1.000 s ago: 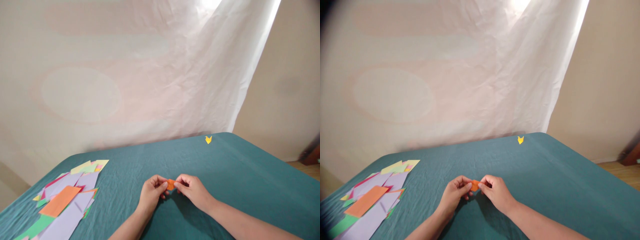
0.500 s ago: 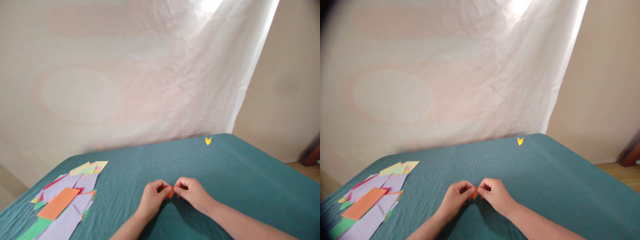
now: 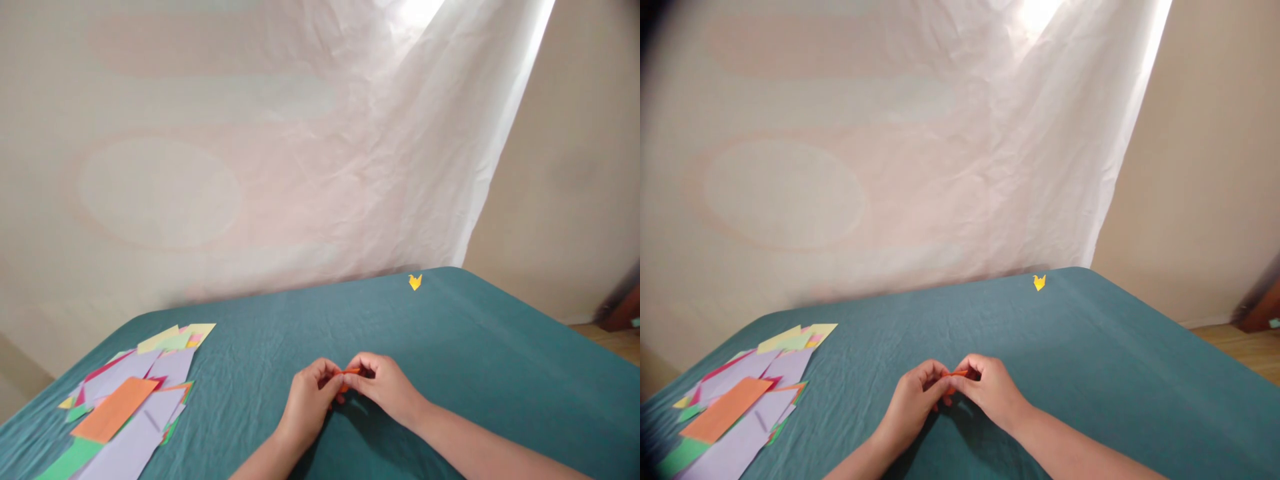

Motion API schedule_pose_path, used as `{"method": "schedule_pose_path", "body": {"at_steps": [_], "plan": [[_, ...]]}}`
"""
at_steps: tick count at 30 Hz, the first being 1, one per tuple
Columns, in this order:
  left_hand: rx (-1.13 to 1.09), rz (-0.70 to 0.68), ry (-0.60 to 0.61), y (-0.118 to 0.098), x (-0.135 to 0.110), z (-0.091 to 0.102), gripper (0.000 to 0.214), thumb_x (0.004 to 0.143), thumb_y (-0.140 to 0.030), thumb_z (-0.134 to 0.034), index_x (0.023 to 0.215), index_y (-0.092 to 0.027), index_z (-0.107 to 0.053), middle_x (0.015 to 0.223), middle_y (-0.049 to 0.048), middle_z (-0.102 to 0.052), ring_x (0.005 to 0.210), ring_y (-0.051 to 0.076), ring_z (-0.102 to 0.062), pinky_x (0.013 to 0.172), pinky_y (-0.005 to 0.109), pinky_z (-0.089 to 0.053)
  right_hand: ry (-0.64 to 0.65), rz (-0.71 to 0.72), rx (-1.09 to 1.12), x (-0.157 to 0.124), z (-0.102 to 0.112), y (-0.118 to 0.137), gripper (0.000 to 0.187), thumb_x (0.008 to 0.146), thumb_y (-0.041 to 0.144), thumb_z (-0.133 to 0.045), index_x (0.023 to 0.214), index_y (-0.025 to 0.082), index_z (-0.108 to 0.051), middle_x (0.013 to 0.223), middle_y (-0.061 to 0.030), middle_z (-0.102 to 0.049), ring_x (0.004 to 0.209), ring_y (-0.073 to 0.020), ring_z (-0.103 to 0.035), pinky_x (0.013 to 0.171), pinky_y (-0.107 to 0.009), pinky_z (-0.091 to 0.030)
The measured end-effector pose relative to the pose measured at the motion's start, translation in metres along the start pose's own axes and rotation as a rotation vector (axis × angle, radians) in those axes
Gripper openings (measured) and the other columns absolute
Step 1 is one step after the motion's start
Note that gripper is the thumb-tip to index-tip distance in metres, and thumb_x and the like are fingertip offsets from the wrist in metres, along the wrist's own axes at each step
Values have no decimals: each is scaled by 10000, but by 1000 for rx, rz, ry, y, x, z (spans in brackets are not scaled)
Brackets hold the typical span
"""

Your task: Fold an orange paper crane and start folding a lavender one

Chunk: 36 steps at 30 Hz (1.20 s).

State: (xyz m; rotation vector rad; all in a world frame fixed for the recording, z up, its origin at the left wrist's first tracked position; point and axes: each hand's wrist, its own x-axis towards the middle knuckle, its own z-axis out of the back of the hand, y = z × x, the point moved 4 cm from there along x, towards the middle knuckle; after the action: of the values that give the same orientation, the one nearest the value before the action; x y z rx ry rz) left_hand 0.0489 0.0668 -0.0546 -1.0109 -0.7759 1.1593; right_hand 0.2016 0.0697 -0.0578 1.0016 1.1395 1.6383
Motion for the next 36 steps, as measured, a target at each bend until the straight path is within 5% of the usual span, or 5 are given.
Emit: {"method": "schedule_pose_path", "body": {"at_steps": [6, 17, 24, 31, 36], "plan": [[95, -71, -12, -9, -5, -2, 154, 832, -288, -542, 762, -166, -604, 620, 2, -639, 572, 130, -572, 552, 208, -400, -13, 63, -89, 1, 1, -1, 185, 865, 306, -588, 765, 168, -661, 701, -7, -678, 653, -134, -583, 605, -212, -412], [-30, 28, -8, 1, 1, 2, 129, 797, -272, -563, 795, -151, -609, 613, 16, -661, 542, 139, -615, 509, 208, -413, -76, 167, -282, 1, 5, -1, 187, 899, 266, -539, 758, 186, -630, 651, 20, -624, 605, -120, -562, 587, -212, -378], [-157, 45, -45, 5, 4, 7, 164, 770, -311, -619, 786, -151, -587, 582, 4, -652, 525, 138, -616, 509, 216, -429, -147, 103, -248, 1, 13, -4, 207, 906, 307, -517, 762, 198, -619, 656, 10, -613, 602, -136, -560, 576, -229, -390], [-552, 111, 66, 9, 8, 2, 331, 750, -402, -692, 892, -169, -504, 697, 16, -675, 639, 150, -658, 597, 240, -493, -2, 87, -90, -2, 5, 4, 198, 886, 363, -556, 840, 189, -638, 744, -4, -667, 665, -141, -589, 607, -227, -417], [-556, 136, 78, 9, 7, -4, 336, 773, -444, -663, 879, -157, -524, 728, 36, -677, 641, 150, -640, 622, 274, -518, 2, 97, -134, -3, 3, 9, 129, 844, 311, -610, 844, 185, -639, 767, -5, -675, 683, -143, -581, 621, -229, -415]]}}
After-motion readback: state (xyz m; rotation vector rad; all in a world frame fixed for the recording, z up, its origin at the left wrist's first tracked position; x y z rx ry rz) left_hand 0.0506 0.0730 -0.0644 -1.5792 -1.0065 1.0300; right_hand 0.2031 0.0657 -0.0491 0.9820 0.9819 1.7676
